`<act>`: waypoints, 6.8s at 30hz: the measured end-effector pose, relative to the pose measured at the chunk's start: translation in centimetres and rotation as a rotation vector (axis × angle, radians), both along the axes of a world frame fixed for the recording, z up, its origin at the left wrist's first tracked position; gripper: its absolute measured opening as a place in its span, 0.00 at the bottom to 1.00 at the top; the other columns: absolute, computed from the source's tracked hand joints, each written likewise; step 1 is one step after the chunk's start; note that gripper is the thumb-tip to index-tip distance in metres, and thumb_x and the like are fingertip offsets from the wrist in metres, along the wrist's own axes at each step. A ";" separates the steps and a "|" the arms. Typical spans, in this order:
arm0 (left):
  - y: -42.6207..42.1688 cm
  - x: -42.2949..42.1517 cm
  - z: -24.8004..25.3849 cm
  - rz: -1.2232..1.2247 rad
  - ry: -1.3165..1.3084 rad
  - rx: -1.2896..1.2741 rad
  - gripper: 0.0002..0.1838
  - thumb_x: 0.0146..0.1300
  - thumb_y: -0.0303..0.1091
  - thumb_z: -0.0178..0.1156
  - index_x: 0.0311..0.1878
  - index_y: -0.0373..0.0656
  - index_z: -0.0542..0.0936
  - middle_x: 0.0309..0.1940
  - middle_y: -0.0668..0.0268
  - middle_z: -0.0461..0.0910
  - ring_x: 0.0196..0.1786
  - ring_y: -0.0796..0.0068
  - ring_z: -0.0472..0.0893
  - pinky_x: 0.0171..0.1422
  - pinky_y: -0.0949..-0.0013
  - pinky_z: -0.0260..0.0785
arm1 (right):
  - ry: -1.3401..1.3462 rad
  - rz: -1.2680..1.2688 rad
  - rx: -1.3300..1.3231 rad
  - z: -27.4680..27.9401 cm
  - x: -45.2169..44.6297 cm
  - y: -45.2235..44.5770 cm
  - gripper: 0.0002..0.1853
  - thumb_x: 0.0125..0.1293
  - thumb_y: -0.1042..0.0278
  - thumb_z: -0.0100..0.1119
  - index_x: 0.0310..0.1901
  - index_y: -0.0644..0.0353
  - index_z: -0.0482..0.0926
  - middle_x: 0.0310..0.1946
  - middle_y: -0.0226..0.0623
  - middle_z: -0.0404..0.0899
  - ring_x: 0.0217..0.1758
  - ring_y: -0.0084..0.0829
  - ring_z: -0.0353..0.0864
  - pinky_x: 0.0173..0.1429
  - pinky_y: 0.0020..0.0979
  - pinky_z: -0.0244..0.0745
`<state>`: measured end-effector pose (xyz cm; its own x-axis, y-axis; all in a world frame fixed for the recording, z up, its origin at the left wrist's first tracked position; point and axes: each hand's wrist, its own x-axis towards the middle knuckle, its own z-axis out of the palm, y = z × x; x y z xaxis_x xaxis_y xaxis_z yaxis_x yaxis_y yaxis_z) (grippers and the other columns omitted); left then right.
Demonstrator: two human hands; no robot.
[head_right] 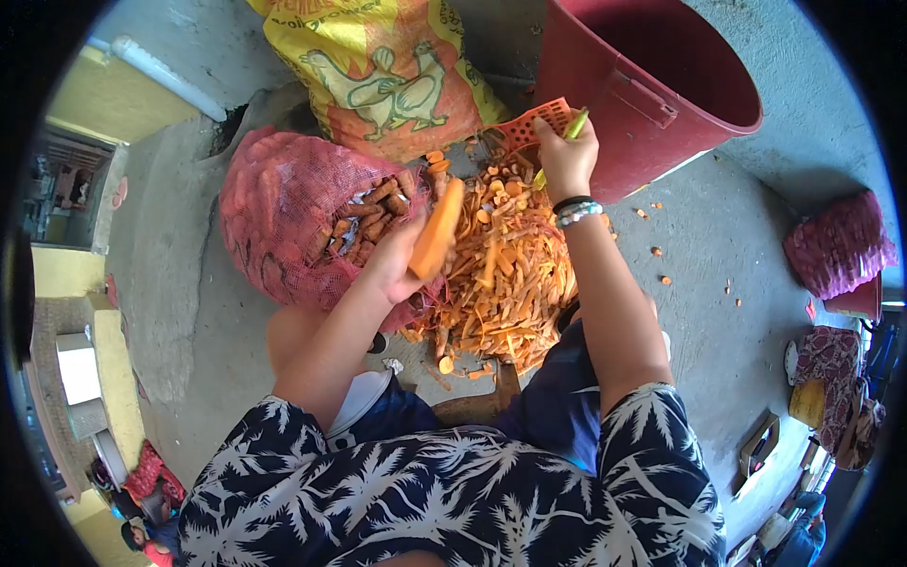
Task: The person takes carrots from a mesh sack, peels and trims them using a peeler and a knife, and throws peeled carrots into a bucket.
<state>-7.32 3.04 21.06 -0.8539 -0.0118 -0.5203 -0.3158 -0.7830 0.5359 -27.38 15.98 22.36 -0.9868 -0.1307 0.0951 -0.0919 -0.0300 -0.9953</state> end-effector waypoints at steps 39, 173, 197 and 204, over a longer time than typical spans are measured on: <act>0.5 -2.0 2.0 0.405 -0.037 0.053 0.23 0.71 0.45 0.28 0.59 0.44 0.65 0.55 0.66 0.70 0.58 0.72 0.69 0.65 0.64 0.56 | -0.087 0.244 -0.021 2.1 11.5 -0.9 0.13 0.55 0.78 0.59 0.43 0.68 0.71 0.34 0.35 0.78 0.35 0.21 0.77 0.38 0.23 0.74; -0.6 -1.5 0.0 0.265 -0.062 -0.033 0.17 0.69 0.45 0.38 0.48 0.44 0.70 0.33 0.68 0.74 0.35 0.75 0.74 0.41 0.68 0.67 | -0.186 0.344 0.021 1.9 10.1 -0.9 0.14 0.54 0.76 0.62 0.41 0.65 0.71 0.31 0.31 0.77 0.32 0.21 0.76 0.37 0.23 0.73; -3.0 -0.3 0.9 0.335 0.196 -0.281 0.12 0.55 0.23 0.61 0.43 0.39 0.74 0.42 0.65 0.75 0.46 0.77 0.74 0.53 0.74 0.68 | -0.520 0.071 -0.280 -2.3 4.3 1.1 0.07 0.58 0.73 0.57 0.28 0.56 0.69 0.18 0.26 0.69 0.14 0.18 0.63 0.17 0.21 0.59; -2.9 -0.9 1.1 0.313 0.478 -0.749 0.14 0.55 0.17 0.57 0.45 0.38 0.72 0.47 0.59 0.74 0.53 0.68 0.74 0.56 0.69 0.70 | -0.765 0.293 -0.422 -0.5 4.8 1.7 0.05 0.60 0.73 0.53 0.28 0.58 0.70 0.19 0.28 0.70 0.14 0.18 0.61 0.18 0.23 0.58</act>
<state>-8.18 0.10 22.15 -0.8763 -0.4664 0.1207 0.2343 -0.1938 0.9526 -22.60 17.71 21.85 -0.7337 -0.4879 -0.4729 0.6550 -0.3227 -0.6833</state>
